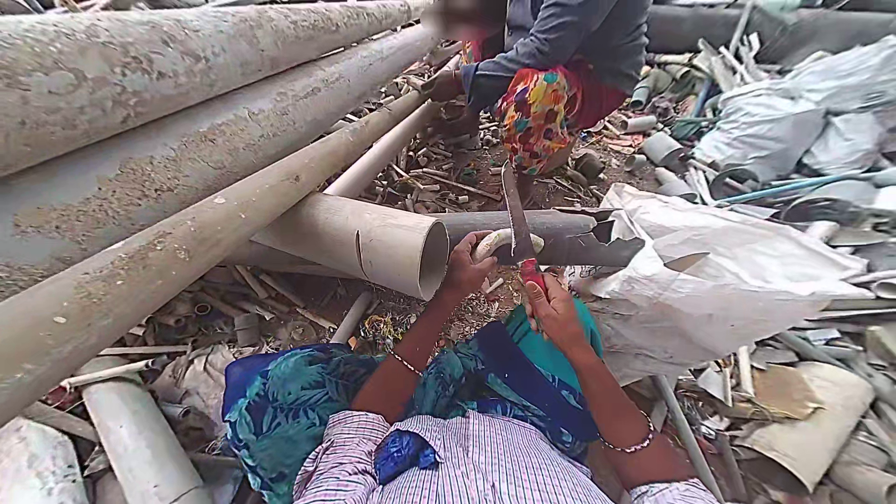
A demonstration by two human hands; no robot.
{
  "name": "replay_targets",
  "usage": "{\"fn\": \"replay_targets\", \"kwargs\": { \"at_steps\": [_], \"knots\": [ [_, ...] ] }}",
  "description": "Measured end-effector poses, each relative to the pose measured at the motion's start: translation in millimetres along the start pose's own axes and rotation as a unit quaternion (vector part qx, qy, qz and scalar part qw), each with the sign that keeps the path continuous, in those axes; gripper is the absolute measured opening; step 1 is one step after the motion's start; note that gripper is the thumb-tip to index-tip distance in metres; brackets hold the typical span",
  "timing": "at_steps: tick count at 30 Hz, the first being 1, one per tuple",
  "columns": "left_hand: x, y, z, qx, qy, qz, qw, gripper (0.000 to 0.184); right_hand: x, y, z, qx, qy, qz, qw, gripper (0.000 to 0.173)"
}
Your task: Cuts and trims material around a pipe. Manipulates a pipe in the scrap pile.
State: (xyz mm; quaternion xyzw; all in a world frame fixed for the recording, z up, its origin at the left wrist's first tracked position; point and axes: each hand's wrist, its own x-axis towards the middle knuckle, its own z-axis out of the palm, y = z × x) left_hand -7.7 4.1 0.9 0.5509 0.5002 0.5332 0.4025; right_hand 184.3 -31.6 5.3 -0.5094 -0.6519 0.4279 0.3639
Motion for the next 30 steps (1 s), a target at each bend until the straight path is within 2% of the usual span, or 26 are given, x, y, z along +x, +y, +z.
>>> {"fn": "replay_targets", "kwargs": {
  "at_steps": [3, 5, 6, 8, 11, 13, 14, 17, 18, 21, 22, 23, 25, 26, 30],
  "knots": [
    [6.6, -5.8, 3.6, 0.036, 0.052, 0.06, 0.996, 0.044, -1.9, -7.4, -0.8, -0.005, 0.066, -0.058, 0.996, 0.034],
    [7.5, -5.1, 6.1, 0.072, 0.07, 0.09, 0.991, 0.048, 1.3, -12.4, -0.6, 0.028, 0.073, -0.034, 0.996, 0.031],
    [6.9, -4.5, 7.0, 0.105, 0.075, 0.107, 0.986, 0.052, 2.5, -13.3, 0.3, 0.036, 0.053, -0.006, 0.998, 0.035],
    [7.3, -9.3, 7.7, 0.165, 0.086, 0.149, 0.971, 0.05, 4.5, -13.5, 2.0, 0.046, 0.009, 0.035, 0.998, 0.052],
    [18.3, -30.1, 6.0, 0.188, 0.115, 0.214, 0.952, 0.039, 5.6, -14.5, -2.5, 0.043, 0.055, -0.029, 0.997, 0.064],
    [19.5, -34.8, 6.2, 0.181, 0.126, 0.221, 0.95, 0.039, 6.2, -16.0, -3.8, 0.03, 0.099, -0.062, 0.993, 0.065],
    [20.2, -34.2, 7.3, 0.173, 0.131, 0.219, 0.951, 0.039, 6.1, -16.7, -1.9, 0.014, 0.097, -0.052, 0.994, 0.064],
    [21.2, -32.7, 9.3, 0.15, 0.129, 0.189, 0.962, 0.045, 2.5, -20.9, 8.0, -0.029, 0.008, 0.038, 0.999, 0.059],
    [22.0, -34.3, 9.2, 0.148, 0.131, 0.192, 0.961, 0.047, -0.8, -23.7, 10.4, -0.028, 0.021, 0.024, 0.999, 0.059],
    [28.0, -37.9, 12.1, 0.152, 0.146, 0.213, 0.954, 0.046, -4.6, -29.4, 9.1, -0.03, 0.141, -0.11, 0.983, 0.061],
    [30.4, -38.2, 14.0, 0.151, 0.153, 0.221, 0.951, 0.043, -4.5, -30.7, 9.5, -0.036, 0.147, -0.111, 0.982, 0.062],
    [30.6, -38.5, 14.3, 0.158, 0.153, 0.224, 0.95, 0.042, -4.5, -30.9, 11.7, -0.042, 0.124, -0.079, 0.988, 0.061],
    [29.5, -40.3, 14.9, 0.167, 0.151, 0.235, 0.945, 0.042, -1.9, -33.9, 11.4, -0.044, 0.001, 0.038, 0.998, 0.059],
    [28.8, -42.5, 14.1, 0.173, 0.148, 0.244, 0.943, 0.043, -2.0, -35.9, 10.2, -0.035, -0.021, 0.048, 0.998, 0.059],
    [39.3, -54.0, 18.7, 0.145, 0.193, 0.315, 0.918, 0.036, -7.4, -42.1, 4.4, -0.012, 0.113, -0.085, 0.99, 0.065]
  ]
}}
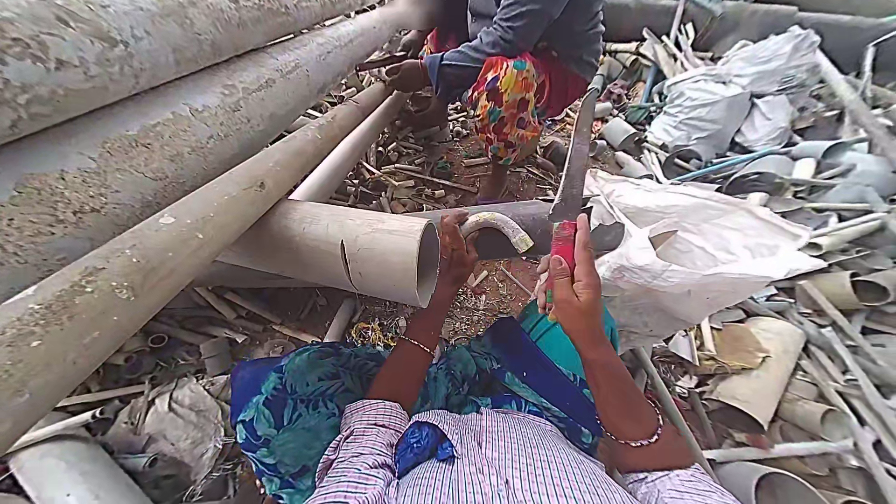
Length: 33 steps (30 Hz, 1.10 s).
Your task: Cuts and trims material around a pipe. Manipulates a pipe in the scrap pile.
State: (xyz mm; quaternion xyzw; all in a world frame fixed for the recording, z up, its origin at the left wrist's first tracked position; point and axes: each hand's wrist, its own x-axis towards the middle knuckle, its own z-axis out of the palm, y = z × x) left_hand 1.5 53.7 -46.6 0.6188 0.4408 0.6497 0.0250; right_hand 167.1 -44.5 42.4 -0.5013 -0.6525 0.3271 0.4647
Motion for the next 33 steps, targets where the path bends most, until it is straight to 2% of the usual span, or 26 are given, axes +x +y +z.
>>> {"fn": "replay_targets", "kwargs": {
  "at_steps": [1, 4, 5, 8, 9, 10, 12, 13, 16, 17, 18, 20, 21, 23, 25, 26, 28, 29, 32, 33],
  "knots": [
    [-2.0, -1.1, -0.3, -0.004, 0.005, 0.009, 1.0, 0.034, -1.4, 0.4, 2.1, 0.0, -0.001, 0.011, 1.0, 0.065],
    [-16.6, 3.1, -17.8, 0.008, -0.056, 0.008, 0.998, 0.039, -6.8, -2.8, 5.3, 0.042, -0.149, 0.154, 0.976, 0.059],
    [-20.2, 3.0, -22.6, 0.01, -0.066, 0.012, 0.998, 0.041, -10.2, -5.3, 4.9, 0.052, -0.149, 0.146, 0.977, 0.058],
    [-18.4, 2.0, -17.6, 0.015, -0.051, 0.019, 0.998, 0.037, -14.0, -9.1, -0.4, 0.06, -0.022, 0.05, 0.997, 0.064],
    [-17.6, 1.4, -14.3, 0.017, -0.041, 0.018, 0.999, 0.036, -13.0, -6.2, -0.4, 0.06, -0.009, 0.051, 0.997, 0.065],
    [-18.2, 0.2, -12.7, 0.022, -0.033, 0.017, 0.999, 0.035, -13.4, -2.8, 0.9, 0.054, -0.034, 0.084, 0.994, 0.064],
    [-20.7, -1.8, -14.8, 0.023, -0.035, 0.023, 0.999, 0.037, -14.9, -0.4, 2.0, 0.043, -0.137, 0.158, 0.977, 0.06],
    [-21.4, -4.4, -15.7, 0.027, -0.034, 0.031, 0.999, 0.038, -17.7, -2.0, 2.5, 0.037, -0.141, 0.145, 0.979, 0.059],
    [-19.6, -2.2, -11.2, 0.029, -0.009, 0.029, 0.999, 0.035, -20.9, -3.7, 0.8, 0.027, -0.027, 0.028, 0.999, 0.063],
    [-20.9, -1.0, -12.0, 0.027, -0.011, 0.023, 0.999, 0.037, -20.4, 0.2, 1.7, 0.011, -0.018, 0.021, 1.0, 0.064],
    [-23.0, -0.2, -14.2, 0.027, -0.018, 0.017, 0.999, 0.04, -21.3, 5.4, 3.6, -0.01, -0.045, 0.045, 0.998, 0.063],
    [-24.0, 2.0, -21.6, 0.018, -0.049, -0.009, 0.999, 0.046, -21.2, 9.0, 6.1, -0.022, -0.156, 0.122, 0.98, 0.06],
    [-22.7, 1.1, -23.3, 0.014, -0.055, -0.019, 0.998, 0.049, -22.5, 7.6, 7.8, -0.014, -0.157, 0.115, 0.981, 0.059],
    [-20.1, -1.8, -19.5, 0.013, -0.041, -0.022, 0.999, 0.051, -24.4, 3.5, 9.3, -0.006, -0.066, 0.03, 0.997, 0.061],
    [-16.7, 0.7, -14.0, 0.011, -0.025, -0.014, 1.0, 0.049, -21.1, 8.0, 10.1, -0.053, 0.005, -0.027, 0.998, 0.066],
    [-17.3, 1.3, -14.6, 0.014, -0.023, -0.01, 1.0, 0.05, -20.3, 14.2, 11.8, -0.087, -0.008, -0.018, 0.996, 0.066],
    [-17.8, 1.6, -19.1, 0.015, -0.026, -0.011, 0.999, 0.052, -18.2, 22.0, 14.8, -0.133, -0.126, 0.048, 0.982, 0.06],
    [-17.1, -0.2, -20.4, 0.014, -0.031, -0.017, 0.999, 0.053, -18.1, 25.3, 16.5, -0.137, -0.138, 0.048, 0.98, 0.059],
    [-12.9, -8.8, -15.7, 0.039, -0.016, -0.013, 0.999, 0.049, -17.3, 27.5, 17.0, -0.127, -0.046, -0.02, 0.991, 0.059],
    [-13.9, -10.9, -14.9, 0.045, -0.015, -0.014, 0.999, 0.048, -16.7, 26.4, 15.6, -0.132, -0.038, -0.017, 0.99, 0.06]
  ]
}}
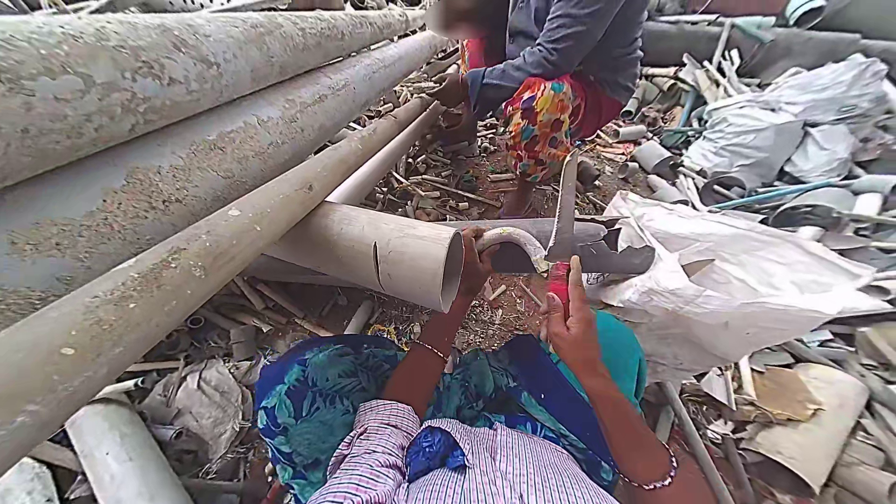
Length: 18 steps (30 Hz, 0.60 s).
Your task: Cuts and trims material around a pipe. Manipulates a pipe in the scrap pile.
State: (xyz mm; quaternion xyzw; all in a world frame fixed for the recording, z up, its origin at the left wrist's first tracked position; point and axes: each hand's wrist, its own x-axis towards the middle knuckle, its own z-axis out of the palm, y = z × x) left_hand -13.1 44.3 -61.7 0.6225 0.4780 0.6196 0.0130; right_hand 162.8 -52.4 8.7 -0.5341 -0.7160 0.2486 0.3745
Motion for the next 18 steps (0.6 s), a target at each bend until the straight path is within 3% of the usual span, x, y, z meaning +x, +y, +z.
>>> {"fn": "replay_targets", "kwargs": {
  "at_steps": [3, 4, 6, 9, 10, 12, 13, 16, 18],
  "knots": [
    [2.4, 0.3, 0.7, -0.003, 0.018, 0.0, 1.0, 0.039, 1.6, -9.2, -11.2, 0.027, -0.138, 0.097, 0.985, 0.06],
    [8.1, 2.1, 2.3, -0.006, 0.035, 0.006, 0.999, 0.036, 2.6, -12.8, -16.1, 0.059, -0.137, 0.095, 0.984, 0.06],
    [12.5, 5.8, 4.7, -0.004, 0.054, 0.011, 0.998, 0.031, 0.7, -17.5, -22.7, 0.091, -0.053, 0.037, 0.994, 0.061],
    [9.2, 0.8, 8.3, -0.005, 0.068, 0.027, 0.997, 0.031, 3.7, -7.1, -15.9, 0.041, 0.053, -0.017, 0.998, 0.063],
    [7.6, -0.2, 7.9, -0.005, 0.066, 0.028, 0.997, 0.031, 3.3, -2.6, -10.3, 0.023, 0.031, 0.005, 0.999, 0.063],
    [5.3, -1.2, 7.4, -0.01, 0.061, 0.025, 0.998, 0.03, 1.4, -2.8, -6.9, 0.029, -0.093, 0.087, 0.991, 0.061],
    [6.7, -1.2, 7.0, -0.01, 0.059, 0.025, 0.998, 0.029, -0.1, -6.1, -7.4, 0.047, -0.105, 0.09, 0.989, 0.06],
    [6.9, -1.4, 7.5, -0.005, 0.061, 0.04, 0.997, 0.026, -7.3, -11.3, -9.7, 0.078, 0.054, -0.028, 0.995, 0.064],
    [5.9, -6.2, 9.1, 0.004, 0.073, 0.061, 0.995, 0.026, -4.2, -5.4, -2.1, 0.077, 0.096, -0.059, 0.991, 0.069]
  ]
}}
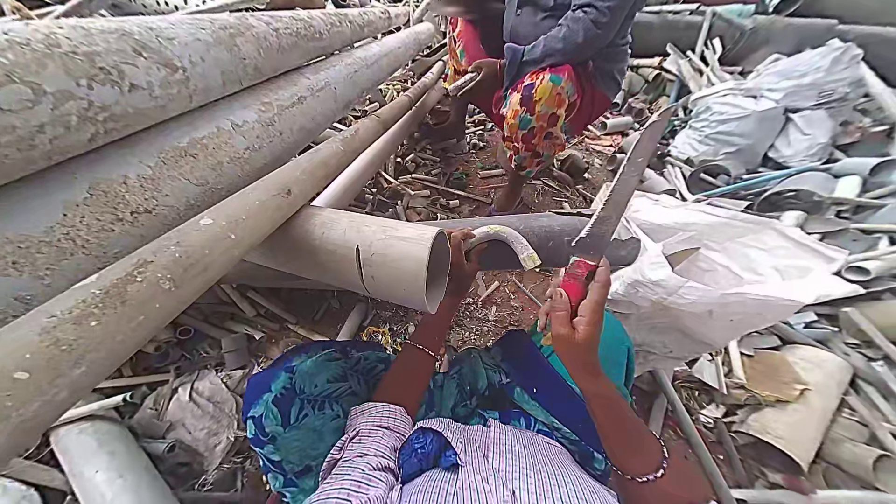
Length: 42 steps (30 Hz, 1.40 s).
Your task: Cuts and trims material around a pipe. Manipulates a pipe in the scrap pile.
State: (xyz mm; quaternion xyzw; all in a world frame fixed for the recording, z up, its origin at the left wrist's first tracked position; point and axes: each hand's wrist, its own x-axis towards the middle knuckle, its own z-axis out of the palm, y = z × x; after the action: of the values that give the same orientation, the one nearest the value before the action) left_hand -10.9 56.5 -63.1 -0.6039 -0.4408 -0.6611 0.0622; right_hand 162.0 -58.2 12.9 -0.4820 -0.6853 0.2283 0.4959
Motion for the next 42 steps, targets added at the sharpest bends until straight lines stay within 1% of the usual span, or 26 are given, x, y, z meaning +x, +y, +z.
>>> {"fn": "replay_targets", "kwargs": {
  "at_steps": [1, 3, 4, 7, 8, 9, 11, 12, 16, 17, 19, 20, 21, 24, 25, 27, 28, 29, 31, 32, 33, 35, 36, 37, 40, 42],
  "knots": [
    [0.0, -0.1, -1.2, 0.004, -0.004, 0.001, 1.0, 0.026, -2.0, 3.7, 5.5, -0.01, -0.036, 0.036, 0.999, 0.068],
    [-3.6, 3.7, -4.9, 0.008, -0.03, -0.021, 0.999, 0.029, -0.2, 5.0, 8.8, -0.005, -0.184, 0.172, 0.968, 0.062],
    [-5.1, 3.1, -6.2, 0.011, -0.036, -0.027, 0.999, 0.029, -0.2, 2.0, 9.5, 0.003, -0.201, 0.188, 0.961, 0.061],
    [-4.6, 4.8, -5.1, 0.008, -0.03, -0.027, 0.999, 0.029, 0.0, -2.6, 8.2, 0.035, -0.059, 0.063, 0.996, 0.062],
    [-6.4, 6.0, -6.7, 0.007, -0.037, -0.028, 0.999, 0.03, 1.0, -1.1, 10.0, 0.045, -0.041, 0.054, 0.997, 0.063],
    [-7.8, 6.3, -8.4, 0.009, -0.041, -0.027, 0.999, 0.03, 0.9, 0.5, 12.6, 0.045, -0.066, 0.09, 0.993, 0.062],
    [-5.6, 6.8, -7.0, 0.002, -0.034, -0.025, 0.999, 0.029, 5.0, 2.8, 14.3, 0.049, -0.194, 0.212, 0.956, 0.056],
    [-4.5, 6.2, -6.3, 0.005, -0.032, -0.026, 0.999, 0.028, 4.7, 1.4, 14.3, 0.042, -0.215, 0.22, 0.951, 0.057],
    [1.5, 2.2, 1.3, 0.007, 0.004, -0.002, 1.0, 0.026, 1.9, -1.5, 14.5, 0.02, -0.047, 0.053, 0.997, 0.063],
    [0.3, 1.8, 1.2, 0.007, 0.005, 0.0, 1.0, 0.027, 1.5, -1.1, 15.0, 0.017, -0.074, 0.08, 0.994, 0.065],
    [-1.9, 3.4, -1.4, -0.002, -0.006, -0.014, 1.0, 0.027, 3.9, -3.5, 15.0, 0.05, -0.214, 0.202, 0.954, 0.067],
    [-0.7, 5.0, -2.4, -0.007, -0.008, -0.021, 1.0, 0.027, 4.6, -6.7, 14.4, 0.068, -0.24, 0.211, 0.945, 0.07],
    [3.8, 6.2, -0.9, -0.012, -0.006, -0.025, 1.0, 0.027, 7.0, -12.6, 11.8, 0.087, -0.225, 0.184, 0.953, 0.071],
    [0.9, 8.4, -2.5, -0.018, -0.004, -0.024, 1.0, 0.028, 2.5, -18.1, 10.5, 0.123, -0.088, 0.053, 0.987, 0.067],
    [0.2, 8.3, -3.1, -0.019, -0.006, -0.024, 1.0, 0.028, 2.8, -17.5, 11.6, 0.127, -0.093, 0.075, 0.985, 0.063],
    [-1.4, 9.1, -3.7, -0.017, -0.004, -0.021, 1.0, 0.026, 5.9, -21.8, 9.2, 0.144, -0.214, 0.209, 0.943, 0.057],
    [-0.7, 9.4, -3.5, -0.019, -0.002, -0.022, 1.0, 0.025, 6.3, -24.1, 8.2, 0.145, -0.24, 0.219, 0.935, 0.056],
    [2.8, 8.3, -0.9, -0.02, 0.004, -0.022, 1.0, 0.026, 8.5, -28.3, 5.4, 0.144, -0.228, 0.187, 0.945, 0.055],
    [0.6, 5.8, -0.2, -0.012, 0.005, -0.024, 1.0, 0.028, 7.6, -32.1, 2.1, 0.139, -0.125, 0.097, 0.978, 0.053],
    [-2.3, 4.2, -0.6, -0.01, 0.0, -0.025, 1.0, 0.029, 8.8, -29.8, 2.0, 0.139, -0.094, 0.087, 0.982, 0.053],
    [-6.6, 2.8, -2.3, -0.006, -0.014, -0.029, 0.999, 0.031, 8.4, -26.2, 2.3, 0.139, -0.112, 0.118, 0.977, 0.053],
    [-7.6, 3.5, -4.3, -0.017, -0.03, -0.034, 0.999, 0.033, 9.8, -23.5, 2.2, 0.136, -0.246, 0.222, 0.934, 0.054],
    [-3.2, 6.2, -3.1, -0.032, -0.015, -0.031, 0.999, 0.032, 9.8, -23.7, 2.6, 0.126, -0.279, 0.215, 0.927, 0.055],
    [-0.1, 7.5, -0.8, -0.037, 0.0, -0.028, 0.999, 0.032, 9.4, -25.1, 1.6, 0.119, -0.268, 0.183, 0.938, 0.055],
    [-9.5, 5.5, -3.1, -0.021, 0.001, -0.04, 0.999, 0.038, 7.4, -17.6, 3.1, 0.073, -0.141, 0.086, 0.983, 0.054],
    [-16.3, 2.4, -7.0, -0.012, -0.018, -0.053, 0.998, 0.042, 12.4, -2.1, 4.9, 0.031, -0.202, 0.154, 0.967, 0.053]
  ]
}}
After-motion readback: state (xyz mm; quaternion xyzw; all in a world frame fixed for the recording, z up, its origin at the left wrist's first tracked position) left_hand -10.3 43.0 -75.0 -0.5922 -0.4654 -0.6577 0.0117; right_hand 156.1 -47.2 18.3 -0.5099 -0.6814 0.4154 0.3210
